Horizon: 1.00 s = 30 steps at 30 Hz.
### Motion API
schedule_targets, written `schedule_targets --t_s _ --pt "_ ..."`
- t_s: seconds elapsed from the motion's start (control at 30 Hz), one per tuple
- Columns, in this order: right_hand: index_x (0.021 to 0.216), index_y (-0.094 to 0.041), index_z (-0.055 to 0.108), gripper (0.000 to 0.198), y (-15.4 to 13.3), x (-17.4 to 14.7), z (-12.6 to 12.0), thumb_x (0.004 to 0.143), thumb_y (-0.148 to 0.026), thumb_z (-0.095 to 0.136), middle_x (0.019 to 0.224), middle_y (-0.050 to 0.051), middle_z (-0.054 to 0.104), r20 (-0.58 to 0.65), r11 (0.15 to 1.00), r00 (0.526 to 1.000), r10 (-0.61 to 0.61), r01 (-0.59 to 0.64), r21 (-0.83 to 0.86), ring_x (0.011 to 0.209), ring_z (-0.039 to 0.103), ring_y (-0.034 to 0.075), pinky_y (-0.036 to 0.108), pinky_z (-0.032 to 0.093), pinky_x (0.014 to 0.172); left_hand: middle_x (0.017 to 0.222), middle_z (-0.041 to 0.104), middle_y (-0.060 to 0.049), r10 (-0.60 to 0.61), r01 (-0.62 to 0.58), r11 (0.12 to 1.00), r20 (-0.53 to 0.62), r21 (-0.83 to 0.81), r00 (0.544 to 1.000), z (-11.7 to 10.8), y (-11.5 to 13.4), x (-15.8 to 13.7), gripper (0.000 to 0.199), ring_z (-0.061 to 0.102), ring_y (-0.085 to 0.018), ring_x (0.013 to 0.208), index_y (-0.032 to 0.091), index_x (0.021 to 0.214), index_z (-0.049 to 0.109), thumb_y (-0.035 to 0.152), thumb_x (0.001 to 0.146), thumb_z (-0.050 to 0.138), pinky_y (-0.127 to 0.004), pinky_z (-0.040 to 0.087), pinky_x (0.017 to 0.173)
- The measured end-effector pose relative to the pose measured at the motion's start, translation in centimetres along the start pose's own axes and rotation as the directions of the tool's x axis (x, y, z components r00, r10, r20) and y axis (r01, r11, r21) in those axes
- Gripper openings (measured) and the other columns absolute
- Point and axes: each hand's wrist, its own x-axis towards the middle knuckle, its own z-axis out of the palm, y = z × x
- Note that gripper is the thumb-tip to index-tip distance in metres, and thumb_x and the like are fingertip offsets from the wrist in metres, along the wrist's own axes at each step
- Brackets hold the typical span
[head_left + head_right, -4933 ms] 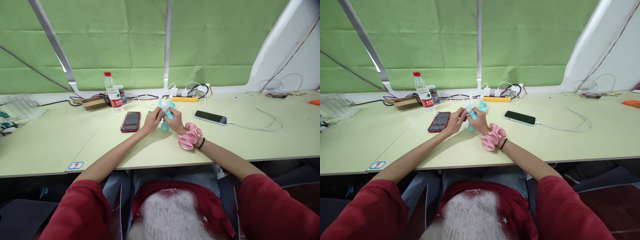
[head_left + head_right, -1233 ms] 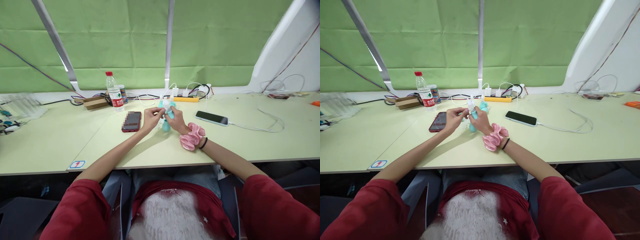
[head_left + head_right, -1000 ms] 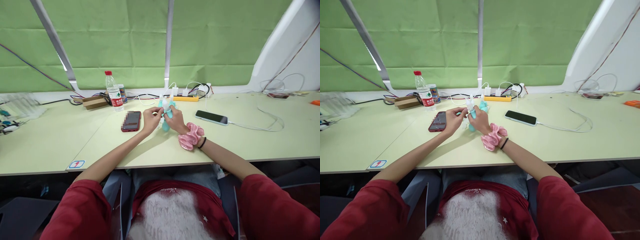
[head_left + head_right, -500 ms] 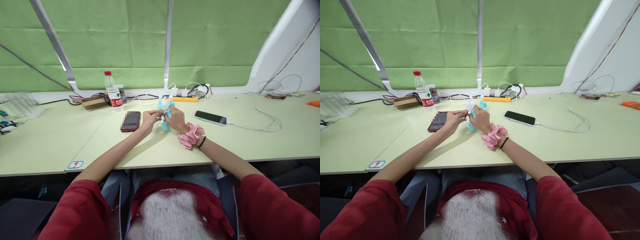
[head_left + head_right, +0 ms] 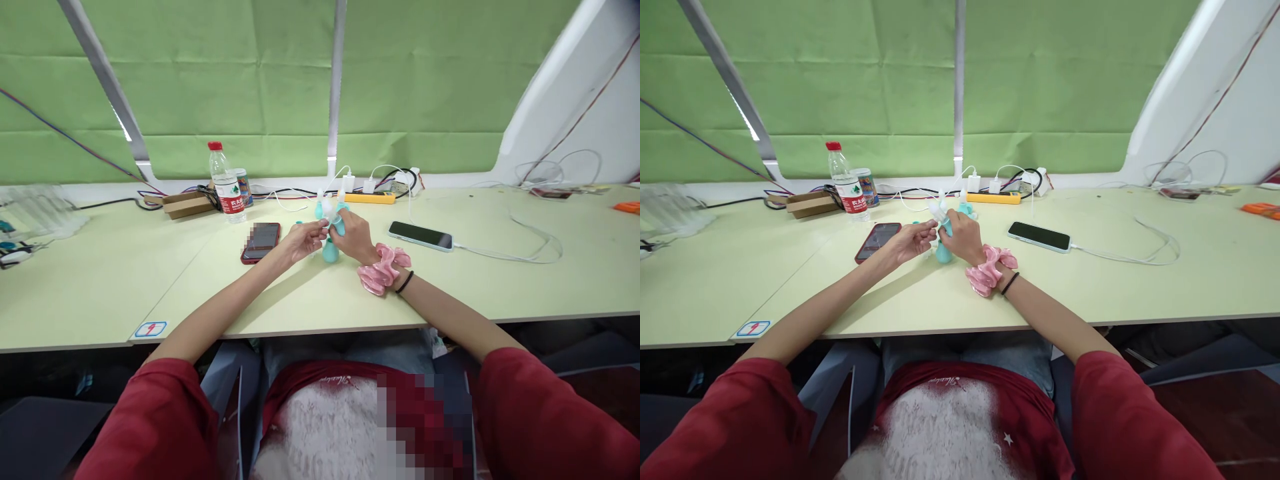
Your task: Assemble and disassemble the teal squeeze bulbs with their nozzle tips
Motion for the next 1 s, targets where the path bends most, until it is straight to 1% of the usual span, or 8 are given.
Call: schedule_targets --t_s 0.13,0.27,0.47,0.6,0.73,0.8,0.87,1.0 --pt "0.075 -0.017 0.046 0.009 0.4 0.2 -0.2 0.071 -0.024 0.043 0.068 0.006 0.054 -0.017 0.998 0.998 -0.066 0.066 -0.012 0.065 0.049 0.02 0.028 0.031 0.054 0.049 0.053 -0.001 -0.037 0.037 0.999 0.042 -0.001 0.998 -0.2 0.4 0.1 0.003 0.046 -0.004 0.041 0.01 0.064 0.06 0.01 0.067 0.062 -0.012 0.03 0.033" --pt "0.072 -0.018 0.045 0.004 0.5 0.3 -0.3 0.07 -0.021 0.044 0.067 0.005 0.053 -0.03 0.991 0.99 -0.136 0.135 -0.023 0.065 0.048 0.019 0.028 0.03 0.054 0.049 0.051 0.0 -0.046 0.046 0.999 0.071 0.004 0.996 -0.6 0.6 0.1 0.005 0.045 -0.003 0.041 0.008 0.063 0.06 0.005 0.067 0.058 -0.011 0.03 0.033" --pt "0.071 -0.018 0.044 0.002 0.5 0.2 -0.3 0.071 -0.02 0.044 0.065 0.004 0.051 -0.052 0.981 0.98 -0.194 0.192 -0.04 0.063 0.047 0.018 0.027 0.03 0.054 0.047 0.049 0.001 0.006 -0.006 1.0 0.099 0.004 0.995 -0.8 0.3 0.2 0.007 0.043 -0.001 0.041 0.006 0.061 0.058 0.004 0.067 0.056 -0.01 0.03 0.035" --pt "0.071 -0.017 0.044 0.002 0.5 0.2 -0.3 0.07 -0.019 0.044 0.065 0.004 0.051 -0.057 0.977 0.976 -0.211 0.207 -0.058 0.063 0.046 0.018 0.027 0.03 0.054 0.046 0.049 0.001 0.041 -0.043 0.999 0.089 0.018 0.995 -1.1 0.0 0.4 0.005 0.046 -0.002 0.043 0.006 0.059 0.058 0.005 0.064 0.057 -0.011 0.031 0.036" --pt "0.072 -0.017 0.045 0.003 0.5 0.2 -0.3 0.07 -0.019 0.043 0.066 0.004 0.051 -0.057 0.975 0.975 -0.213 0.208 -0.076 0.063 0.046 0.017 0.027 0.029 0.053 0.046 0.05 0.002 0.068 -0.07 0.997 0.072 0.036 0.995 -1.1 -0.1 0.6 0.004 0.044 -0.002 0.041 0.006 0.058 0.057 0.005 0.062 0.059 -0.011 0.031 0.037" --pt "0.072 -0.016 0.045 0.004 0.5 0.1 -0.2 0.071 -0.019 0.043 0.065 0.004 0.051 -0.054 0.975 0.976 -0.213 0.208 -0.085 0.062 0.045 0.017 0.027 0.029 0.053 0.045 0.048 0.003 0.075 -0.078 0.996 0.065 0.043 0.995 -0.9 0.0 0.5 0.007 0.042 -0.002 0.041 0.007 0.056 0.055 0.005 0.062 0.059 -0.012 0.03 0.037" --pt "0.072 -0.016 0.046 0.004 0.5 0.2 -0.2 0.071 -0.019 0.043 0.066 0.004 0.051 -0.046 0.973 0.975 -0.216 0.211 -0.095 0.062 0.045 0.018 0.027 0.029 0.053 0.044 0.044 0.004 0.081 -0.084 0.995 0.053 0.052 0.995 -0.8 0.0 0.4 0.012 0.041 -0.002 0.04 0.008 0.054 0.052 0.006 0.065 0.057 -0.012 0.03 0.037" --pt "0.073 -0.016 0.047 0.005 0.6 0.5 -0.3 0.071 -0.019 0.043 0.067 0.005 0.051 -0.018 0.965 0.971 -0.238 0.234 -0.12 0.065 0.044 0.018 0.028 0.029 0.055 0.044 0.038 0.008 0.103 -0.104 0.99 0.018 0.091 0.995 -0.5 -0.1 0.3 0.021 0.038 -0.002 0.039 0.01 0.054 0.046 0.01 0.074 0.053 -0.013 0.028 0.036"
